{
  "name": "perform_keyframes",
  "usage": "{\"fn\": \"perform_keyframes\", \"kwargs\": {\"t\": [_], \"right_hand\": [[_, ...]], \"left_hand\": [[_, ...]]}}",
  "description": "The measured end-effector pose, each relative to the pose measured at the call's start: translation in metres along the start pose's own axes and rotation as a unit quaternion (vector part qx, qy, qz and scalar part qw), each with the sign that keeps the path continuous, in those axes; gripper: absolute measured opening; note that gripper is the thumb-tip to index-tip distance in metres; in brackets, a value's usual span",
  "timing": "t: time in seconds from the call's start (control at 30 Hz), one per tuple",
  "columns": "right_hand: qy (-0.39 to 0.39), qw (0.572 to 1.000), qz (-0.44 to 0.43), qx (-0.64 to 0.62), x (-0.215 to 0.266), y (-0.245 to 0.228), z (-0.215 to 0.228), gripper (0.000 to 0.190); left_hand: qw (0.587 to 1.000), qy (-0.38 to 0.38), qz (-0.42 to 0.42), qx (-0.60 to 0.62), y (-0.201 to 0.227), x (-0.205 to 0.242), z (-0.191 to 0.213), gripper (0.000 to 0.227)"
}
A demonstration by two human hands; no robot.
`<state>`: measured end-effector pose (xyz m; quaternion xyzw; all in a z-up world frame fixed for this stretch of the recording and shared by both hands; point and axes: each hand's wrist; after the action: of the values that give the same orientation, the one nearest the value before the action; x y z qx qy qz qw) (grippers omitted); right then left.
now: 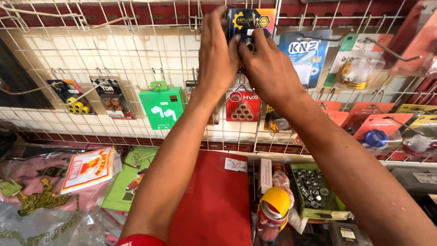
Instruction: The person selects packaged motorcycle parts from a display counter, carries them to a wire rack, and hangs them onto hooks.
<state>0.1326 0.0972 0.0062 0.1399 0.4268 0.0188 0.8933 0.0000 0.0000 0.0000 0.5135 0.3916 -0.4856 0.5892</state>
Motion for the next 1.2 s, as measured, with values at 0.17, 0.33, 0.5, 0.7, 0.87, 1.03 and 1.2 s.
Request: {"fn": "perform_keyframes", "kwargs": {"t": [0.17,0.33,0.5,0.7,0.87,1.03,1.2], "right_hand": [[0.037,0.998,0.019,-0.055,0.005,-0.002,0.014,0.062],[0.011,0.995,-0.016,-0.096,0.013,-0.001,0.024,0.069],[-0.001,0.993,-0.038,-0.114,0.025,0.002,0.029,0.072],[0.011,0.992,-0.033,-0.118,0.034,0.008,0.025,0.064],[0.017,0.988,-0.019,-0.149,0.036,0.008,0.021,0.061],[0.000,0.987,-0.037,-0.156,0.038,0.008,0.023,0.061],[0.011,0.985,-0.047,-0.164,0.047,0.007,0.036,0.061]], "left_hand": [[0.996,-0.040,-0.018,-0.081,0.024,0.019,0.019,0.064],[0.994,-0.047,-0.010,-0.096,0.028,0.022,0.022,0.068],[0.994,-0.049,-0.004,-0.096,0.025,0.028,0.017,0.063],[0.994,-0.065,0.041,-0.082,0.017,0.032,0.011,0.061],[0.994,-0.058,0.065,-0.071,0.012,0.028,0.007,0.050],[0.992,-0.065,0.083,-0.068,0.019,0.027,0.008,0.045],[0.978,-0.099,0.025,-0.180,0.045,0.034,0.023,0.072]]}}
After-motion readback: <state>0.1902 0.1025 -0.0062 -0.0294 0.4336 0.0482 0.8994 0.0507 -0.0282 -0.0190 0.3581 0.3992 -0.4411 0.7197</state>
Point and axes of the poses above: each hand's wrist, its own x-axis away from the middle knuckle, its own z-axis out of the back of the hand, y = z × x
